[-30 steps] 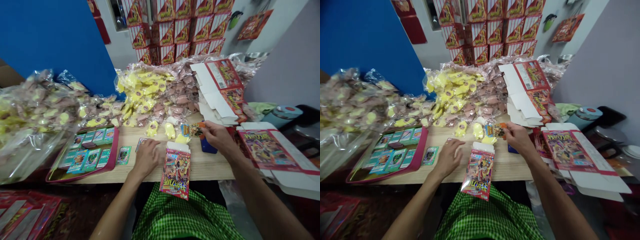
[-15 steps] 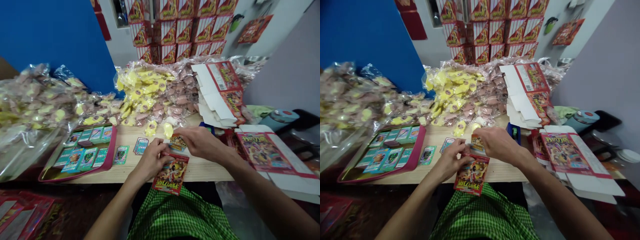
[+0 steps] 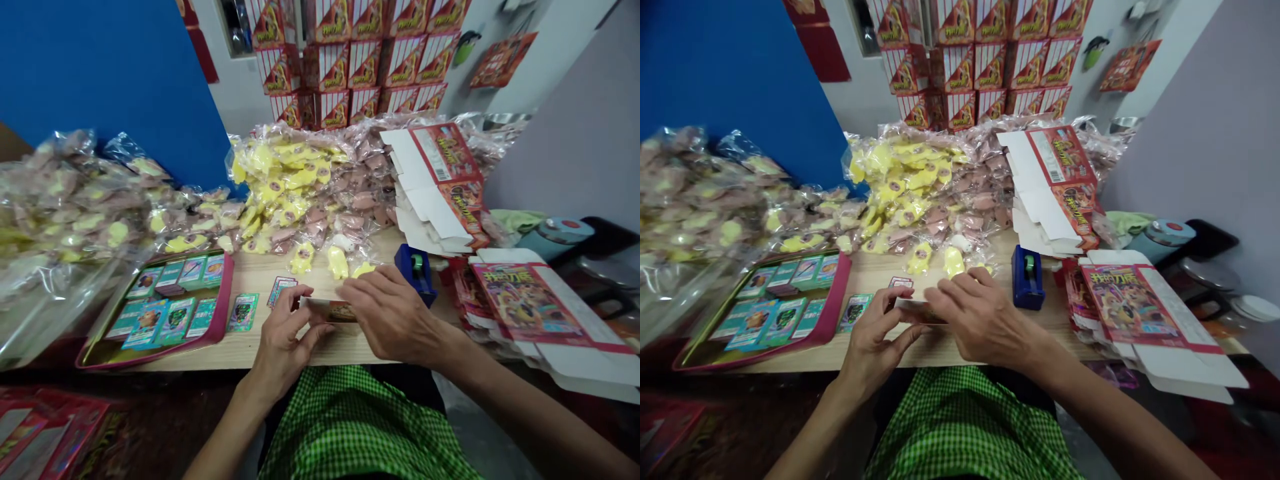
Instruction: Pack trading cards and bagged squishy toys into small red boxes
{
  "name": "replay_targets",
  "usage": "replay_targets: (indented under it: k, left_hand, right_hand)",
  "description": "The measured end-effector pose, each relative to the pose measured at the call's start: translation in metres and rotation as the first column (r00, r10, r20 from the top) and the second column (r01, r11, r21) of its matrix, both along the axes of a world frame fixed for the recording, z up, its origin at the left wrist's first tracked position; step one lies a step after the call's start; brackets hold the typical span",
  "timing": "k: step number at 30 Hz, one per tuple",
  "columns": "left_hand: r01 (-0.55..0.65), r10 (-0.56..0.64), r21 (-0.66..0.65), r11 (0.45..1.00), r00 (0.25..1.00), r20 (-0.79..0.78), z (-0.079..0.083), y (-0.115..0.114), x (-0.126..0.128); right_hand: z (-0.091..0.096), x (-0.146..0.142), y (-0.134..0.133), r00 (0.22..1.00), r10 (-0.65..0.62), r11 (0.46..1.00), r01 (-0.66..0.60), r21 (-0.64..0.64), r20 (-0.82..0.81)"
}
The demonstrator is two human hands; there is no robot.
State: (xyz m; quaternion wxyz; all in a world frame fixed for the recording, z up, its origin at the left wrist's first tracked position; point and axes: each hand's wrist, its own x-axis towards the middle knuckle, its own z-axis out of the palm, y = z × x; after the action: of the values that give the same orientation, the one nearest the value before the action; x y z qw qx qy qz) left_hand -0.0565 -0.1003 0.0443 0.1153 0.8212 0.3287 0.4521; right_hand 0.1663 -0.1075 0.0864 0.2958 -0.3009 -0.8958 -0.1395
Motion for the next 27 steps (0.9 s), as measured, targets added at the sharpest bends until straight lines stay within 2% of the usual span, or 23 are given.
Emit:
replay_targets:
  k: [4, 7, 9, 11, 13, 15, 17, 19, 22, 25, 27]
  left_hand:
    - [0.013, -0.013, 0.084, 0.996, 1.000, 0.007, -0.009, -0.016, -0.001]
    - [0.022, -0.026, 0.143, 0.989, 0.999, 0.026, -0.014, -0.022, -0.001]
    - [0.033, -0.039, 0.172, 0.985, 0.999, 0.032, -0.016, -0.022, 0.000]
    - [0.037, -0.044, 0.186, 0.982, 0.998, 0.034, -0.017, -0.021, 0.001]
    - [0.035, -0.046, 0.171, 0.985, 0.997, 0.066, -0.021, -0.018, 0.003]
    - [0.036, -0.058, 0.132, 0.991, 0.985, 0.165, -0.028, -0.014, 0.005]
    - [0.037, -0.058, 0.077, 0.996, 0.956, 0.289, -0.038, -0.009, 0.007]
    - [0.019, -0.031, 0.036, 0.999, 0.931, 0.365, -0.047, -0.004, 0.010]
    - [-0.059, 0.035, 0.066, 0.996, 0.946, 0.322, -0.051, 0.004, 0.012]
    - [-0.088, 0.058, 0.125, 0.988, 0.972, 0.229, -0.043, 0.010, 0.012]
    - [-0.064, 0.043, 0.086, 0.994, 0.973, 0.225, -0.034, 0.012, 0.013]
  right_hand:
    - [-0.014, 0.008, -0.009, 0.972, -0.026, 0.984, -0.017, -0.178, -0.232]
    - [-0.012, 0.013, -0.020, 0.966, -0.032, 0.934, -0.063, -0.353, -0.256]
    - [-0.010, 0.017, -0.027, 0.956, -0.015, 0.899, -0.115, -0.422, -0.293]
    - [-0.011, 0.023, -0.032, 0.915, -0.019, 0.905, -0.155, -0.397, -0.402]
    - [-0.017, 0.026, -0.037, 0.880, -0.042, 0.943, -0.122, -0.310, -0.473]
    - [-0.027, 0.026, -0.041, 0.892, -0.056, 0.967, -0.064, -0.248, -0.449]
    - [-0.042, 0.023, -0.042, 0.906, -0.063, 0.968, -0.047, -0.246, -0.419]
    - [-0.056, 0.018, -0.040, 0.854, -0.080, 0.964, -0.064, -0.258, -0.514]
    - [-0.070, 0.013, -0.032, 0.775, -0.098, 0.971, -0.061, -0.229, -0.624]
    - [-0.071, 0.013, -0.018, 0.837, -0.076, 0.990, -0.001, -0.139, -0.542]
    - [-0.066, 0.015, -0.010, 0.871, -0.074, 0.996, 0.036, -0.087, -0.485]
